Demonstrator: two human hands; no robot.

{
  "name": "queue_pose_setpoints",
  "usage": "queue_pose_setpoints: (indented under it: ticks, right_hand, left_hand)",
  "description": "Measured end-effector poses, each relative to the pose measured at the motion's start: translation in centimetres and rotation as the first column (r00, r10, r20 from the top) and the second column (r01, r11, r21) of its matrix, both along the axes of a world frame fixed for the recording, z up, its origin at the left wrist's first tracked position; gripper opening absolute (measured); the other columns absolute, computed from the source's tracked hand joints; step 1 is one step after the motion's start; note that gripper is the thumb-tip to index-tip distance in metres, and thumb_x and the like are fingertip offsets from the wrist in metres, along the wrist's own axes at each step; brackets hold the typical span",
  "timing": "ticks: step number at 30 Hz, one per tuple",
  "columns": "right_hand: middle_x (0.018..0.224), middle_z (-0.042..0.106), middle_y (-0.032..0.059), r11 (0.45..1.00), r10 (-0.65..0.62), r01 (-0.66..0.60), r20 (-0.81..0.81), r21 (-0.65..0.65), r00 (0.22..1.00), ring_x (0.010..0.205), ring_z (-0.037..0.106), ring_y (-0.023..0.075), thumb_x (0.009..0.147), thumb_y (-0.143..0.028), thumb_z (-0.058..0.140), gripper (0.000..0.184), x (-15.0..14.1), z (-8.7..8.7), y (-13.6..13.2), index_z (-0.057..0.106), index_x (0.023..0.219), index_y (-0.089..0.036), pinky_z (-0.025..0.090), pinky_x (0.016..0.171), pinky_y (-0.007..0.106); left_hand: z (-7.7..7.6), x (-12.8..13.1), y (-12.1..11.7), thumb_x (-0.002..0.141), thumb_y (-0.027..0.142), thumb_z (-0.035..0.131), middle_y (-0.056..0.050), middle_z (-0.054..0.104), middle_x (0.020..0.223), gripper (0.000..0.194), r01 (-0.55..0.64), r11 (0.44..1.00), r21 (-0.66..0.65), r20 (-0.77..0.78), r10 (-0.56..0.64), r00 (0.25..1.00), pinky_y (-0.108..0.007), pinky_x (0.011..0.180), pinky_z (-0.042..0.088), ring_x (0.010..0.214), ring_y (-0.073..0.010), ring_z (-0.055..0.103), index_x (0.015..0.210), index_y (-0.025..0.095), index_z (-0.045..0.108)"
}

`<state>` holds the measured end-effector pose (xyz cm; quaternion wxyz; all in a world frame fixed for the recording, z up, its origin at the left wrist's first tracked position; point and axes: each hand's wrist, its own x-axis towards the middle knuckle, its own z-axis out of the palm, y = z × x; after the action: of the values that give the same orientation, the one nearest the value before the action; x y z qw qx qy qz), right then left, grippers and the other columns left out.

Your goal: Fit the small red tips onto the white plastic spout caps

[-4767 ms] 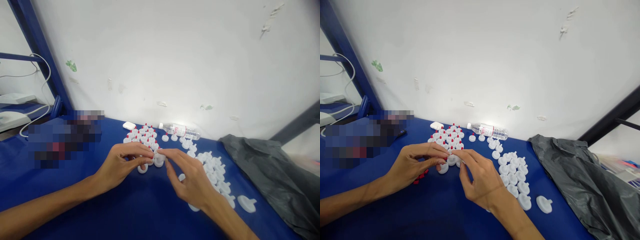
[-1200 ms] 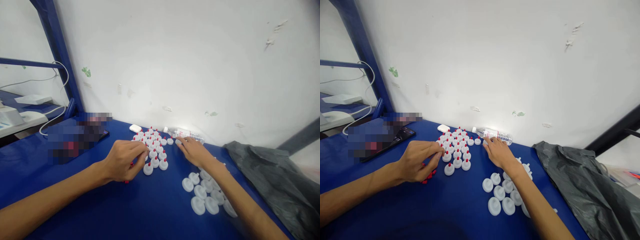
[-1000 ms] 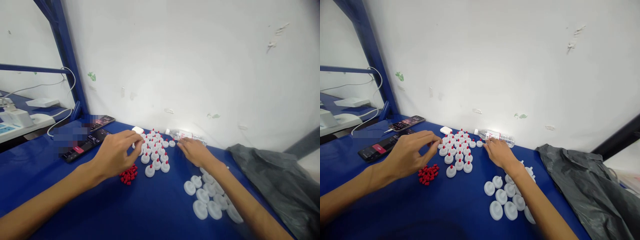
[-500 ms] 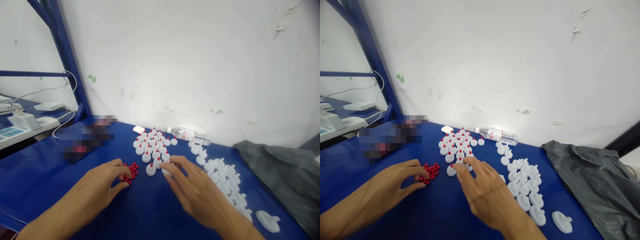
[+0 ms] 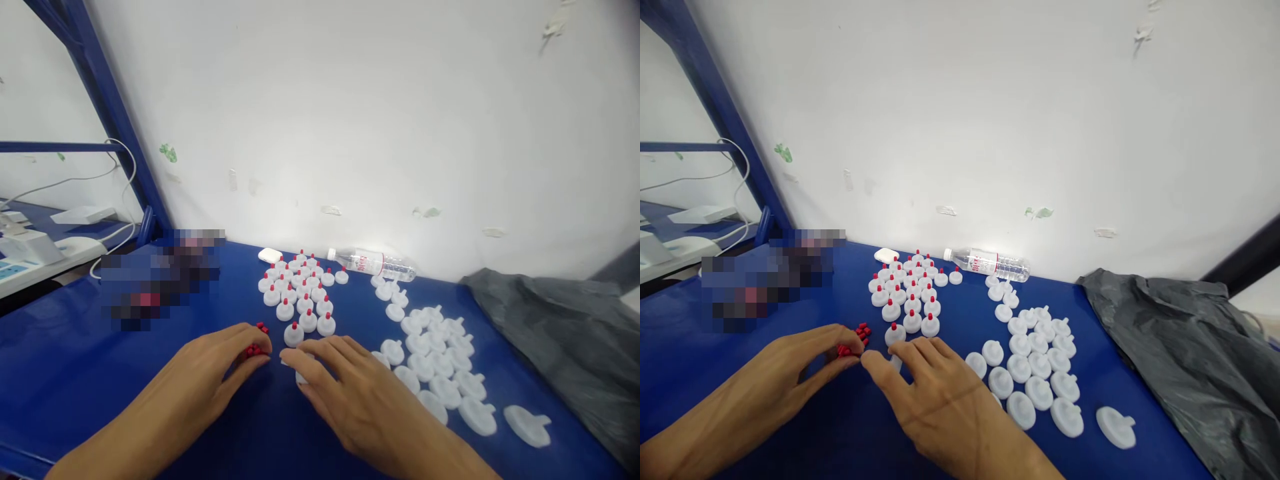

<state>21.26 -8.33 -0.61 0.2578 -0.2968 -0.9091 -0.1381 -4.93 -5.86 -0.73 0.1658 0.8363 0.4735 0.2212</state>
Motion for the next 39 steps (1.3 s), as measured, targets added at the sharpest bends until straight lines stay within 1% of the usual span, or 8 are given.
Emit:
queue_pose_setpoints:
  ticks: [6,12,17,21,25,29,34,39]
  right_hand:
    - [0.125,0.075,0.008,1.0,0.015,-0.015,-0.006,0.0,1.0,0.101,0.074,0.0234,0.101,-0.011,0.053,0.05,0.0,0.2,0.0,0.049,0.151,-0.015,0.064,0.09,0.038]
    - [0.125,0.077,0.0059,1.0,0.009,-0.008,-0.032,0.019,0.999,0.103,0.075,0.0205,0.104,-0.007,0.041,0.044,0.1,1.1,-0.4,0.056,0.144,-0.018,0.062,0.095,0.032]
    - [0.118,0.078,0.0051,1.0,0.001,0.001,-0.118,0.022,0.993,0.11,0.074,0.0227,0.104,-0.011,0.049,0.039,-0.2,1.1,-0.3,0.059,0.14,-0.021,0.063,0.098,0.036]
    - [0.113,0.078,0.006,0.998,0.061,-0.058,-0.207,0.017,0.976,0.097,0.077,0.0197,0.103,-0.009,0.05,0.036,-0.4,0.7,-0.4,0.058,0.136,-0.021,0.068,0.088,0.032]
    - [0.124,0.076,0.0071,0.995,0.088,-0.1,-0.331,-0.02,0.94,0.114,0.075,0.0178,0.102,-0.011,0.055,0.042,-0.5,0.6,-0.4,0.05,0.143,-0.021,0.063,0.102,0.028]
    - [0.123,0.078,0.0026,0.988,0.11,-0.144,-0.441,-0.046,0.891,0.115,0.074,0.0141,0.104,-0.017,0.057,0.05,-0.7,0.8,-0.5,0.044,0.152,-0.023,0.059,0.107,0.021]
    - [0.124,0.078,0.002,0.983,0.153,-0.179,-0.386,-0.031,0.91,0.115,0.074,0.0136,0.104,-0.015,0.056,0.056,-0.5,0.9,-0.6,0.04,0.158,-0.02,0.06,0.107,0.021]
    - [0.125,0.078,0.0028,0.992,0.126,-0.125,-0.242,0.02,0.962,0.118,0.073,0.0149,0.1,-0.01,0.055,0.057,-0.3,0.9,-0.9,0.045,0.157,-0.016,0.057,0.112,0.022]
  left_hand:
    - [1.0,1.8,-0.4,0.107,0.04,0.052,0.007,0.08,0.097,0.021,0.103,0.963,0.247,0.129,-0.138,0.982,-0.023,0.072,0.058,0.081,-0.0149,0.077,0.104,0.035,0.072]
    - [1.7,2.6,-0.9,0.108,0.047,0.05,0.006,0.078,0.087,0.032,0.145,0.962,0.23,0.17,-0.186,0.968,-0.018,0.07,0.06,0.076,-0.0131,0.078,0.092,0.032,0.073]
    - [1.3,2.6,-1.1,0.107,0.043,0.052,0.004,0.08,0.091,0.026,0.109,0.952,0.285,0.14,-0.154,0.978,-0.021,0.069,0.06,0.077,-0.0149,0.079,0.096,0.034,0.074]
    - [1.4,2.8,-1.0,0.106,0.042,0.054,0.006,0.079,0.086,0.024,0.089,0.959,0.27,0.181,-0.142,0.973,-0.021,0.069,0.06,0.073,-0.0144,0.078,0.099,0.034,0.075]
    - [1.1,2.6,-0.9,0.105,0.039,0.057,0.008,0.076,0.077,0.018,0.058,0.976,0.211,0.208,-0.103,0.973,-0.022,0.065,0.057,0.062,-0.0134,0.072,0.102,0.035,0.074]
    - [0.6,2.2,-1.0,0.108,0.03,0.05,0.006,0.076,0.085,0.024,0.147,0.985,0.088,0.175,-0.161,0.971,-0.025,0.066,0.054,0.071,-0.015,0.071,0.092,0.031,0.068]
    - [0.7,2.3,-1.7,0.108,0.029,0.046,0.003,0.076,0.091,0.022,0.15,0.987,0.06,0.164,-0.158,0.974,-0.03,0.075,0.057,0.079,-0.0186,0.072,0.1,0.034,0.066]
    - [1.1,2.6,-2.5,0.105,0.029,0.043,0.002,0.075,0.081,0.028,0.124,0.99,0.063,0.184,-0.134,0.974,-0.032,0.068,0.06,0.07,-0.0203,0.07,0.089,0.035,0.064]
